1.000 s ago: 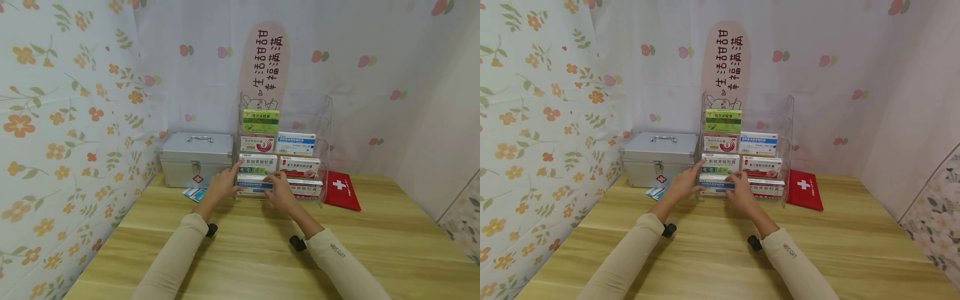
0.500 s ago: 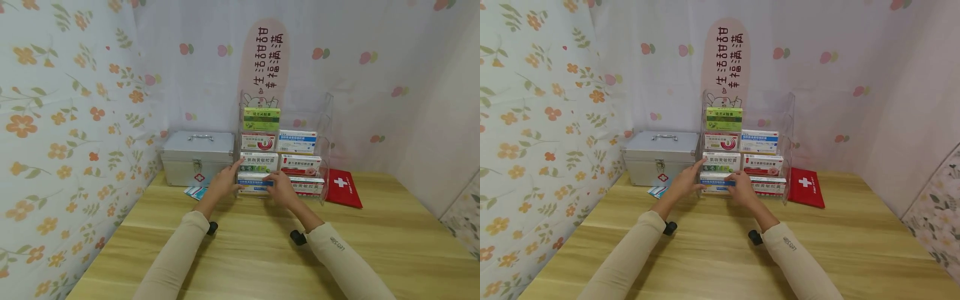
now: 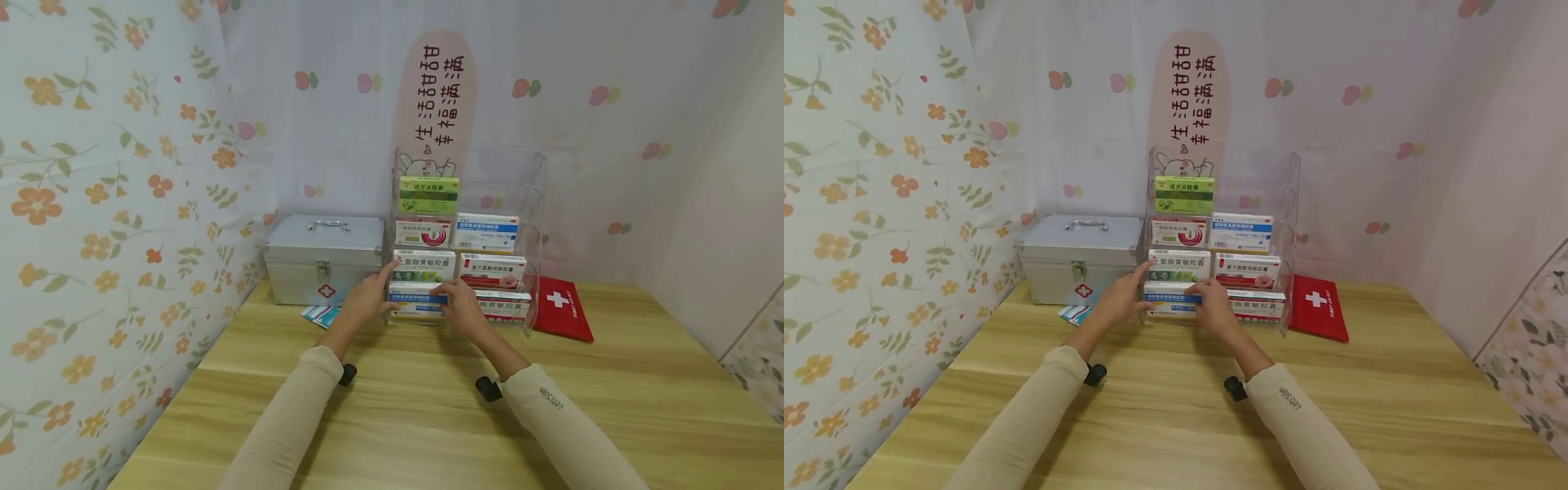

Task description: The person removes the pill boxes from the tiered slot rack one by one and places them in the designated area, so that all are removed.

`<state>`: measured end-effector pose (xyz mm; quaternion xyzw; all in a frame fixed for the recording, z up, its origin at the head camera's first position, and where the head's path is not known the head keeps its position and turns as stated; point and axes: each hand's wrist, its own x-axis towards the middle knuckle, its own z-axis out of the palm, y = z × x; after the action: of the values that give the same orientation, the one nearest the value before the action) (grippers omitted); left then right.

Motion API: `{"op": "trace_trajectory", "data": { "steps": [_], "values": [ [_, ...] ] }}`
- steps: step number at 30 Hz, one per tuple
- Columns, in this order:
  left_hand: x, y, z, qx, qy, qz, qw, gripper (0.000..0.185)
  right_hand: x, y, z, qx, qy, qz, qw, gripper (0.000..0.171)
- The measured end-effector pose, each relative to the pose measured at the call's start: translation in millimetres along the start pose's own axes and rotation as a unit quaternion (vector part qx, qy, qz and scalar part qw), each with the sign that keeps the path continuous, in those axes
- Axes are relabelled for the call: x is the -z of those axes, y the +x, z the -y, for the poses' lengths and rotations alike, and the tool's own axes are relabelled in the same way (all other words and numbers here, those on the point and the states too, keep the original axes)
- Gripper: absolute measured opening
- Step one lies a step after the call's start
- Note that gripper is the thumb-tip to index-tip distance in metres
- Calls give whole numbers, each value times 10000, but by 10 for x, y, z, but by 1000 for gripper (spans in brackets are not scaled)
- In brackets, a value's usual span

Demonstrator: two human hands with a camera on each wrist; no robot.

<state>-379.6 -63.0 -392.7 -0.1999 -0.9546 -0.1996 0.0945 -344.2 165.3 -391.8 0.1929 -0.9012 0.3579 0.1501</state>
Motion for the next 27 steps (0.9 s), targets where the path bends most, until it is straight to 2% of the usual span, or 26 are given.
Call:
{"op": "trace_trajectory", "data": {
  "steps": [4, 11, 17, 22, 27],
  "values": [
    [-2, -8, 7, 7, -34, -11, 10000, 103, -15, -10, -23, 108, 29, -134, 9998, 28],
    [2, -7, 7, 11, -44, -28, 10000, 103, -36, -24, -42, 57, -275, -364, 9989, 30],
    [5, -13, -8, 66, -37, 2, 10000, 103, -8, -30, -35, 150, -154, -470, 9987, 29],
    [-3, -17, -13, 85, -14, -4, 10000, 103, 36, -36, -31, 379, -76, -644, 9972, 29],
    [-7, -21, 8, -57, -18, -117, 9999, 103, 84, -66, 4, 655, -104, -848, 9942, 30]
  ]
}}
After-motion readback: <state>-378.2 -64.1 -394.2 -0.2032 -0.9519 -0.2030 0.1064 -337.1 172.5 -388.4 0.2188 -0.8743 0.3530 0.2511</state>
